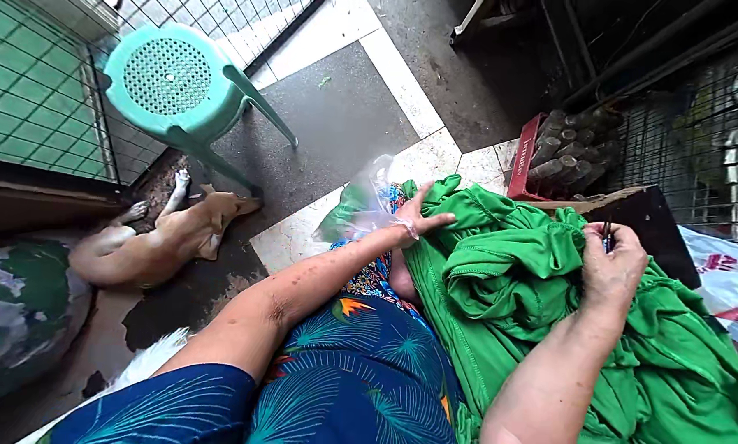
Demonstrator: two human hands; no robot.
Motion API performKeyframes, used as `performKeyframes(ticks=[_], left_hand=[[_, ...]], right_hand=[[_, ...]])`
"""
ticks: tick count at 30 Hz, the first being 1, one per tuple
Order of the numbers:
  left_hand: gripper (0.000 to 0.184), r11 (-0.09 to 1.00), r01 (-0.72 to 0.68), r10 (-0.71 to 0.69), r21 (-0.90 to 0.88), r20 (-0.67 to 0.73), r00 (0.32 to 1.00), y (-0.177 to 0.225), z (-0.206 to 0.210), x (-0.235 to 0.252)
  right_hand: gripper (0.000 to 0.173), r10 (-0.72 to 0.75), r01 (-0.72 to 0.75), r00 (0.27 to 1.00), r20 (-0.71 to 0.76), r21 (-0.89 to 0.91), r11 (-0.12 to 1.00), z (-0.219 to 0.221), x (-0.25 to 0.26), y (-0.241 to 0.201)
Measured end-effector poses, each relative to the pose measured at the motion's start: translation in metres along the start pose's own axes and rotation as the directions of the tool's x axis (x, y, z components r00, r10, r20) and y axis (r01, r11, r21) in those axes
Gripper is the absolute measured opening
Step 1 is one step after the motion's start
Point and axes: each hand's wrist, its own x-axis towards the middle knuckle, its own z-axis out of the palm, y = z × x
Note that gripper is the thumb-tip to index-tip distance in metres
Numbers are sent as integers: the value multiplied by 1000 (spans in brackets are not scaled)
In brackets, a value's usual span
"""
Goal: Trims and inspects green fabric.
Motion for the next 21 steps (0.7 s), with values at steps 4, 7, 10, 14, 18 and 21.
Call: performKeyframes(ticks=[4, 7, 10, 14, 18, 21], left_hand=[[33, 909, -314, 296, 275, 105, 949, 13, 25, -11], [25, 844, -447, 399, 297, 211, 892, 29, 44, -43], [28, 811, -516, 420, 276, 338, 842, 31, 57, -61], [29, 759, -599, 498, 254, 367, 786, 23, 55, -60], [41, 856, -504, 415, 112, 433, 800, 17, 22, -66], [33, 942, -328, 335, -70, 270, 903, -8, -9, -63]], right_hand=[[33, -2, 2, 1000, 22, -21, 1000, -7, -3, -4], [50, 30, -29, 1000, 2, -152, 988, -30, -12, -32], [58, -83, 68, 992, -92, -154, 986, -38, -21, -87], [58, -190, 199, 951, 243, -12, 980, 21, 0, -134], [61, 86, 114, 767, 635, -267, 957, 96, 11, -96], [40, 129, 75, 784, 607, -299, 951, 90, -4, -91]])
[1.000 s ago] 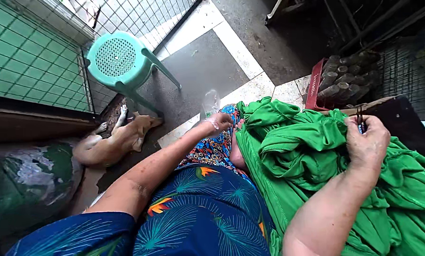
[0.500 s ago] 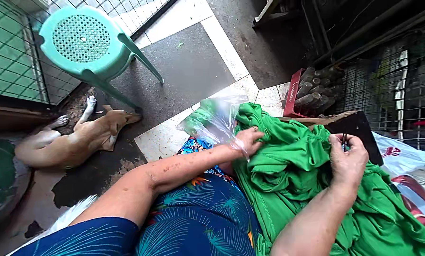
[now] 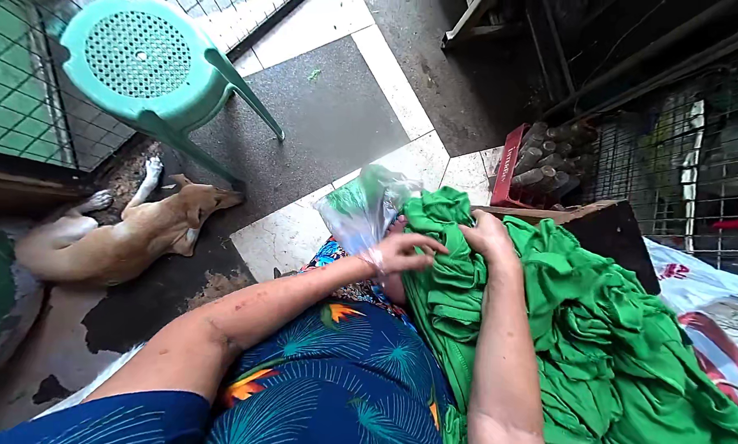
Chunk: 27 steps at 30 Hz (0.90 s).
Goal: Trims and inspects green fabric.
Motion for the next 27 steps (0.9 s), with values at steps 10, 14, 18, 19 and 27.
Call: performKeyframes(ticks=[10, 14, 18, 19, 27], left_hand=[[37, 848, 530, -515, -21, -274, 813, -39, -63, 36], [51, 824, 566, -518, 27, -372, 771, -45, -56, 69], [69, 811, 584, -528, 30, -390, 754, -44, -40, 93], [75, 781, 621, -562, 60, -365, 742, -40, -33, 99], [67, 925, 373, -376, -74, -322, 869, -78, -18, 134]], right_hand=[[24, 86, 81, 950, -300, 503, 860, -4, -36, 21], [20, 133, 120, 924, -359, 600, 791, -2, -45, 23], [20, 125, 217, 909, -397, 708, 672, 1, -55, 25], [20, 111, 244, 907, -406, 722, 648, 2, -56, 28], [25, 113, 330, 902, -416, 835, 440, 11, -69, 32]])
